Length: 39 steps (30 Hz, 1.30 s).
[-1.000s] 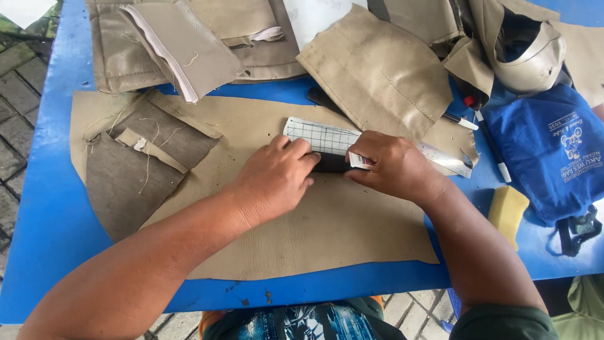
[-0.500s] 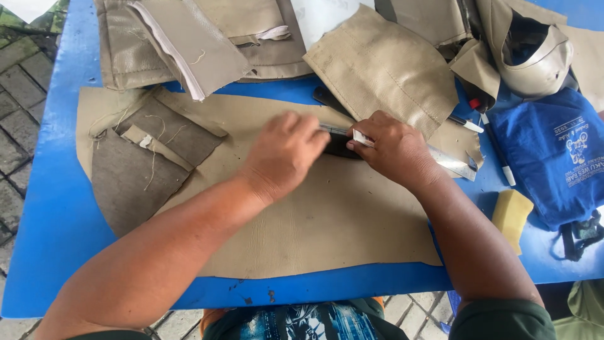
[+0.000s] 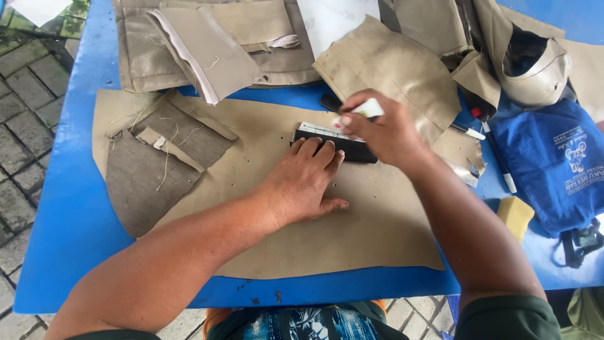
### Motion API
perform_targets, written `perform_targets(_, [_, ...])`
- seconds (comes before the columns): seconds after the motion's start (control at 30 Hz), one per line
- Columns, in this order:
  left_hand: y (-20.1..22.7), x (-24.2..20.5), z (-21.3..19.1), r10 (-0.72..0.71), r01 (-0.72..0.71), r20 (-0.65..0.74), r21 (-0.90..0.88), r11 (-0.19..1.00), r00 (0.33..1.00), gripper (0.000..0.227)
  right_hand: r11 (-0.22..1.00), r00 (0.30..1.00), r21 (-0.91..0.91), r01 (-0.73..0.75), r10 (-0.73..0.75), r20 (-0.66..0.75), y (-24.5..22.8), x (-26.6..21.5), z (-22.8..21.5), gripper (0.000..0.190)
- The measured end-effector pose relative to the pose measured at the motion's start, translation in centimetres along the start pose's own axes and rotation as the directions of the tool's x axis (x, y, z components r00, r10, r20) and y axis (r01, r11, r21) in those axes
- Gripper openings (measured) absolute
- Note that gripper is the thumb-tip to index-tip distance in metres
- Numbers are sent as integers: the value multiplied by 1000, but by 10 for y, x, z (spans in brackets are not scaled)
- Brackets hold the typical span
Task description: Marking lines on a leather strip using a grid template and a white marker
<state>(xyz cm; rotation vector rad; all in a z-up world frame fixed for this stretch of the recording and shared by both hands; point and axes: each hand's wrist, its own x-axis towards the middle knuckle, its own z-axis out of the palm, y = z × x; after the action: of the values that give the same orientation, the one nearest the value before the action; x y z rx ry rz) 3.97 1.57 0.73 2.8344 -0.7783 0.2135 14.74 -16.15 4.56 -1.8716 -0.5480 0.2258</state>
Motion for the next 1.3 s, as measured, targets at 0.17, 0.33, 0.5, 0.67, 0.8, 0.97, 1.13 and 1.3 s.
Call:
perform_targets(0.17, [-2,2,2,-10,10,7,-23,1000,1000,88,996,992,35,86,-89,90,2,22,36,19])
perform_targets(0.33, [-5,2,8,2,-2,10,-40,999,1000,87,978,973,-133,158,-131,190,-22,16,24,16])
perform_targets(0.5, [-6,2,13,-3,3,-16,0,1000,1000,76,960,975,-276,-44,101,196,-41,-3,-23,14])
perform_targets(0.67, [-14,5,-5,48,-48,-15,-43,998,999,47,878,984,-474,65,24,179,-12,-15,-55,14])
perform_targets(0.8, [-18,4,14,51,-48,-148,19,999,988,32,766,936,-539,351,-293,194,37,-2,-37,30])
perform_targets(0.97, [-18,6,17,38,-31,-241,33,999,970,22,579,975,-784,223,-122,187,11,-7,-12,27])
perform_targets(1.13, [-16,6,12,-10,31,-370,51,998,929,23,539,967,-803,254,-142,210,2,-17,-9,11])
perform_targets(1.3, [-31,12,59,-28,67,-314,114,991,949,22,344,922,-861,375,-231,310,-2,-33,-6,11])
